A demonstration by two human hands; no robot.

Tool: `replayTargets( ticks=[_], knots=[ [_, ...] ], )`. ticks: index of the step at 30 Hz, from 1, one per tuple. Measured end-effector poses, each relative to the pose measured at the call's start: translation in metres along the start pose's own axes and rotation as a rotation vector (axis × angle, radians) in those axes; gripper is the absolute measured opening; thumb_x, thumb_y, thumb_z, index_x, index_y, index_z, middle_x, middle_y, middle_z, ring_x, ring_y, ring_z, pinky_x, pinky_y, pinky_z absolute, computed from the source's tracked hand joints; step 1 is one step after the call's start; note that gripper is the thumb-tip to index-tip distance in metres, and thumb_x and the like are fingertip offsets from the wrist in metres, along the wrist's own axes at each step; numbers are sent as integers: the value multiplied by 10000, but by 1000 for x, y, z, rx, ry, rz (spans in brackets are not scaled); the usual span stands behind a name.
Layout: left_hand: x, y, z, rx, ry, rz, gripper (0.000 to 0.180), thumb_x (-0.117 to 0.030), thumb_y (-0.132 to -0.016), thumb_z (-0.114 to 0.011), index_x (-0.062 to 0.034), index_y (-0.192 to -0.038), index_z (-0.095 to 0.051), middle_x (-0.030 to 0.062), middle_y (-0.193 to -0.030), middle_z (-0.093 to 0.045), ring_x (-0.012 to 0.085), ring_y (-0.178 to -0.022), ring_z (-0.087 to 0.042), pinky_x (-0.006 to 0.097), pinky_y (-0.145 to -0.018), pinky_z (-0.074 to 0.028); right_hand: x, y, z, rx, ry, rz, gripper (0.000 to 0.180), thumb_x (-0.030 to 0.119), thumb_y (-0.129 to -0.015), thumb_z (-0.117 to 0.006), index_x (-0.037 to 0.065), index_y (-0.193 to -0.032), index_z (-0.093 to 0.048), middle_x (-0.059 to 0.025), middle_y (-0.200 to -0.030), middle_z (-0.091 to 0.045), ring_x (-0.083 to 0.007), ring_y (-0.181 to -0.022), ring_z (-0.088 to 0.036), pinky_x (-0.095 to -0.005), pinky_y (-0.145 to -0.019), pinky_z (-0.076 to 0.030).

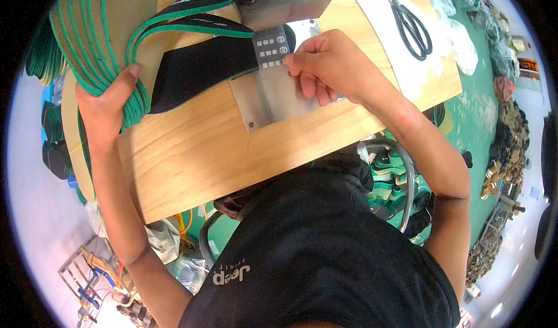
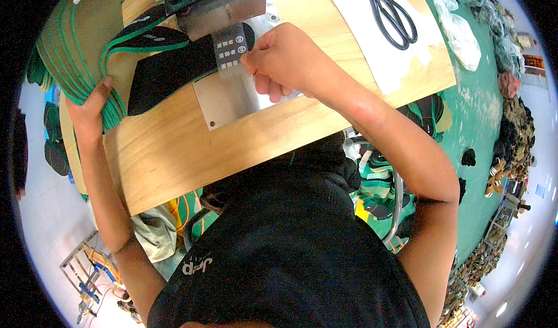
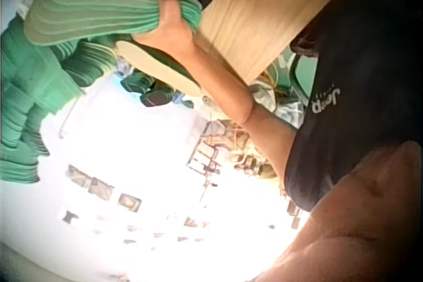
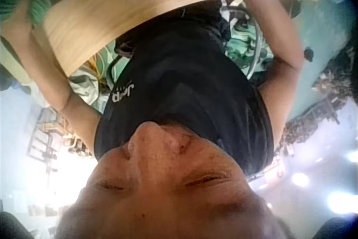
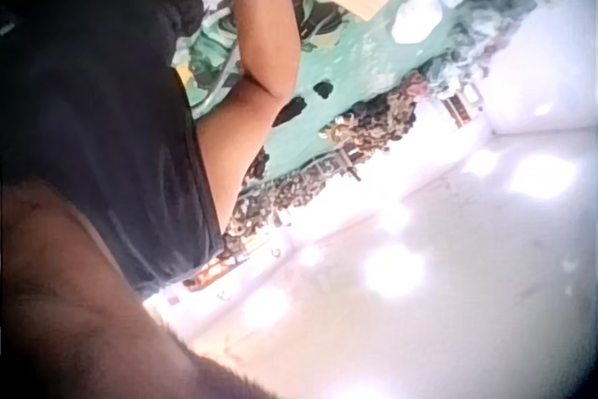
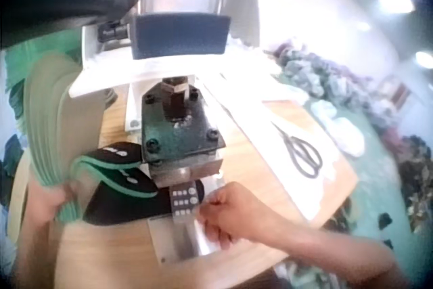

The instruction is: The person uses a manual stamping machine to apply sizing or brand labels to foam shoe insoles, first aligning each insole under the press and then pulling a sheet of adhesive labels through. The person also uses shears to cut the label sheet.

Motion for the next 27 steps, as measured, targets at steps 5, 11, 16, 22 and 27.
replayTargets(
  ticks=[5, 11, 16, 22, 27],
  knots=[
    [-4, -1, -1, -39, 94, -55, 284, -117, -709, -727, 10, -947, -637, 58, -836, -653, 130, -757, -589, 287, -741, -482, -2, -1, 1, 2, -33, 6, 279, 200, -890, -580, -3, -704, -623, -46, -509, -569, -97, -357, -503, -205, -340, -332],
    [0, -1, 2, -12, -37, -28, 315, -101, -712, -720, 24, -983, -620, 64, -866, -644, 136, -784, -584, 288, -755, -476, -1, -1, 1, -1, -66, -1, 269, 195, -874, -597, 11, -677, -610, -48, -506, -567, -98, -357, -503, -208, -333, -324],
    [3, 2, 2, -22, 54, -1, 338, -110, -715, -718, 27, -1004, -611, 71, -896, -643, 144, -796, -590, 296, -768, -477, -2, -1, -1, 9, -86, -9, 272, 207, -866, -607, 18, -671, -607, -51, -509, -572, -99, -355, -502, -213, -332, -325],
    [0, 7, 0, -27, 69, -25, 323, -77, -713, -721, 26, -999, -612, 70, -903, -647, 136, -795, -590, 286, -766, -478, -4, -1, -1, -5, -77, -11, 272, 217, -868, -606, 22, -678, -613, -50, -507, -571, -99, -353, -499, -216, -332, -325],
    [-11, 18, -11, 37, 17, -58, 307, -64, -711, -734, 10, -983, -614, 51, -878, -658, 109, -782, -588, 267, -754, -481, -3, -1, 2, -1, -56, -2, 271, 216, -868, -600, 20, -680, -613, -50, -508, -571, -99, -358, -497, -221, -337, -327]
  ],
)
Point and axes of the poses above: each hand's wrist, its own y-axis away from the middle knuckle, its own z-axis out of the back of the hand, x = y × z, the point moved 7 cm from there along -y, towards the middle knuckle
